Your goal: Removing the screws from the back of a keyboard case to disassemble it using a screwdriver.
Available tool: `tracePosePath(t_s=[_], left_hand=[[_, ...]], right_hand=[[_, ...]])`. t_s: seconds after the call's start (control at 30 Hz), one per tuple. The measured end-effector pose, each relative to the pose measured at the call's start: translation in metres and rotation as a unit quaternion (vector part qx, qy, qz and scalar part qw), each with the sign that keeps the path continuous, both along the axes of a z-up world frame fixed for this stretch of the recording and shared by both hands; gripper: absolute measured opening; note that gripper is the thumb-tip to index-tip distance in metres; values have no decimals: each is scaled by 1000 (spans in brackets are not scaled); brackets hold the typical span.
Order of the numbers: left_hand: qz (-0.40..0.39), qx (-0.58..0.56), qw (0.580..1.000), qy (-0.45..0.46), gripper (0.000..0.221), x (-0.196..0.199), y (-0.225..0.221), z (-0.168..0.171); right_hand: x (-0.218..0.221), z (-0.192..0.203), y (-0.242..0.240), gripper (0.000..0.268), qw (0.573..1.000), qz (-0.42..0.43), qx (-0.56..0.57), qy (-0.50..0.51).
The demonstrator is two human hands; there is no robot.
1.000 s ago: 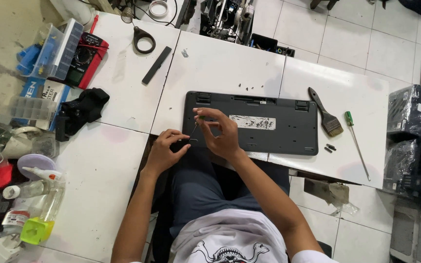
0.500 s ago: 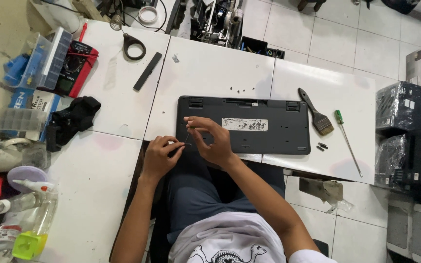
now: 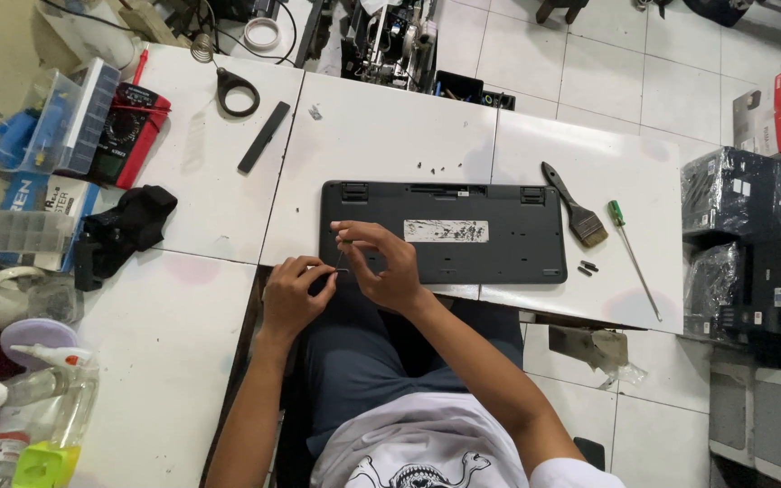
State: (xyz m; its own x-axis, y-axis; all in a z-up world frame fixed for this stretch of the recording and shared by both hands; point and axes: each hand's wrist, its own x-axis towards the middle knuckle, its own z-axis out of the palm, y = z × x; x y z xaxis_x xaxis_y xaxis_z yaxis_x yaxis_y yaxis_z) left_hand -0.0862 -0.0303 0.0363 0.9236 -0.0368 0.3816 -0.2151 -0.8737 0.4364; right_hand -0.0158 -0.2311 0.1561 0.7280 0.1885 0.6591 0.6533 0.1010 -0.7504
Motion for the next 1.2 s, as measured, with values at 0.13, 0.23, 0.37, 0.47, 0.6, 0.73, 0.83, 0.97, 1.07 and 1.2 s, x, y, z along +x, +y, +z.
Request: tracePosePath(t_s=[0.13,0.23,0.37,0.47,0.6,0.73,0.83,0.97,1.07,1.2], left_hand=[[-7,-23,1000,2,7,2,4,-1],[-33,-50,998,2,9,1,10,-2],[-46,-95,994,18,11,0,14,-2],[-51,-102,993,25,12,1,14,0],[-49,-102,993,34,14,0,15,1],[-54,-100,993,27,13,0,16,-3],[-54,-95,994,21,14,1,17,-6],[-52,-102,993,29,13,-1,16,-1],[-52,-105,993,29,14,0,15,-2],[-45,-106,993,25,12,0,13,-1]], right_hand=[[0,-1,1,30,1000,-3,-8,-5],[0,-3,0,32,1000,8,5,-1],[2,-2,0,32,1000,13,-3,-7],[3,-4,0,33,1000,12,-4,-10],[2,-4,1,34,1000,20,1,-7],[0,-4,3,32,1000,17,-7,-6],[-1,-3,4,32,1000,13,-10,-2],[-1,0,3,32,1000,7,-16,-9],[-1,0,3,33,1000,5,-21,-14],[1,-3,3,33,1000,10,-12,-10]])
